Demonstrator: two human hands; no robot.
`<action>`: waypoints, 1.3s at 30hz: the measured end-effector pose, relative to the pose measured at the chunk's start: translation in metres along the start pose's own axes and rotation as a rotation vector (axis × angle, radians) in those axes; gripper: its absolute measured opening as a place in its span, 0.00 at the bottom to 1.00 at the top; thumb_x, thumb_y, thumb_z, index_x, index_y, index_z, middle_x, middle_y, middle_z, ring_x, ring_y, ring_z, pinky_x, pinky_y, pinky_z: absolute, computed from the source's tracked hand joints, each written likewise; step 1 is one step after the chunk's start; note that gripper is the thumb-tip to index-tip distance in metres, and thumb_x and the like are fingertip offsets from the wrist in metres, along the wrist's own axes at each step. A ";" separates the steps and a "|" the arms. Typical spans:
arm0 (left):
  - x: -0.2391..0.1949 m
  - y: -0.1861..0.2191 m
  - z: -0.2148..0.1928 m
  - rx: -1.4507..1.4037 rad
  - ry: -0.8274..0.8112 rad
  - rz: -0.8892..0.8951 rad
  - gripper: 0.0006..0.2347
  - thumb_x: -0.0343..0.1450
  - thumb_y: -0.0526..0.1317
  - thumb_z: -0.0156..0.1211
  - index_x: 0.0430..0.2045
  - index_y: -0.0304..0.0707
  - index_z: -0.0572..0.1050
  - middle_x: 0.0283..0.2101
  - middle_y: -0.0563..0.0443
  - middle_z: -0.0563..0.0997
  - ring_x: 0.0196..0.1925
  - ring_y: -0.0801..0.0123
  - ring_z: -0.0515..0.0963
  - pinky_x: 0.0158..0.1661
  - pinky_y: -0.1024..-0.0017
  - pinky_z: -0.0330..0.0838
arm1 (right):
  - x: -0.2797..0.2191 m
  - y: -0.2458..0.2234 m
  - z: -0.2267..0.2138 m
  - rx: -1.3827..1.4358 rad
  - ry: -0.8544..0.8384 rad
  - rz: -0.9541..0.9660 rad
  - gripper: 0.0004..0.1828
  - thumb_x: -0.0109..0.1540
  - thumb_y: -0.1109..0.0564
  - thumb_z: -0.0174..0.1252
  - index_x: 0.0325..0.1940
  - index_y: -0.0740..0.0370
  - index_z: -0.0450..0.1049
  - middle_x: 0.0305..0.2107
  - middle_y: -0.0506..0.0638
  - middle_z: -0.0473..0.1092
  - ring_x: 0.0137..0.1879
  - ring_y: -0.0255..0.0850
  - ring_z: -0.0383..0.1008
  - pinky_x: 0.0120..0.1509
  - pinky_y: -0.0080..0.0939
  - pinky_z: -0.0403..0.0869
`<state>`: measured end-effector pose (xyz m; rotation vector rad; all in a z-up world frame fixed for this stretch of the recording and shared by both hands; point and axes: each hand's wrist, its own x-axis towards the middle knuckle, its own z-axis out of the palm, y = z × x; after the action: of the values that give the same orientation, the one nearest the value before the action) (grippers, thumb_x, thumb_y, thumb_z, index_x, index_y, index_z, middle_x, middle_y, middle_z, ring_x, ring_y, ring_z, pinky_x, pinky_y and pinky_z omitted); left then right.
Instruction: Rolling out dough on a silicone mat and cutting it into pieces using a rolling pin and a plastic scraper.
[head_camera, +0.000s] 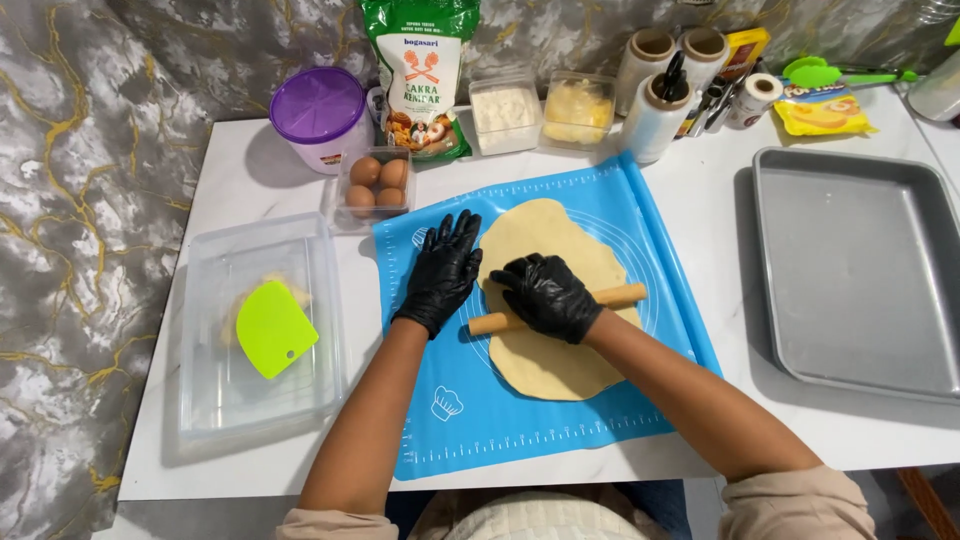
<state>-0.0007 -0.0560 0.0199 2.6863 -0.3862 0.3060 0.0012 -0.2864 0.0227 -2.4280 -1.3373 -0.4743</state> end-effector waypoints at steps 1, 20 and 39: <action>0.004 -0.005 0.010 -0.001 -0.002 -0.001 0.25 0.79 0.46 0.41 0.76 0.50 0.53 0.77 0.45 0.58 0.77 0.40 0.55 0.73 0.42 0.45 | 0.007 0.005 0.006 0.002 -0.002 0.001 0.17 0.66 0.51 0.55 0.59 0.53 0.73 0.45 0.53 0.73 0.53 0.54 0.75 0.50 0.56 0.76; 0.019 -0.023 0.046 0.084 -0.022 0.010 0.25 0.81 0.51 0.38 0.76 0.56 0.52 0.79 0.53 0.53 0.80 0.51 0.51 0.74 0.45 0.40 | -0.034 -0.074 -0.025 -0.115 -0.042 0.033 0.38 0.67 0.45 0.50 0.78 0.62 0.54 0.72 0.59 0.57 0.78 0.53 0.55 0.80 0.66 0.48; -0.022 0.063 0.049 0.011 -0.045 0.306 0.25 0.80 0.51 0.37 0.76 0.52 0.51 0.80 0.55 0.49 0.81 0.58 0.46 0.77 0.56 0.36 | -0.045 0.028 -0.033 -0.417 -0.104 0.175 0.37 0.65 0.42 0.44 0.78 0.53 0.56 0.74 0.48 0.59 0.79 0.49 0.56 0.81 0.70 0.46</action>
<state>-0.0335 -0.1270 -0.0073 2.6449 -0.8133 0.3362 -0.0015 -0.3484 0.0287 -2.9142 -1.1402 -0.6417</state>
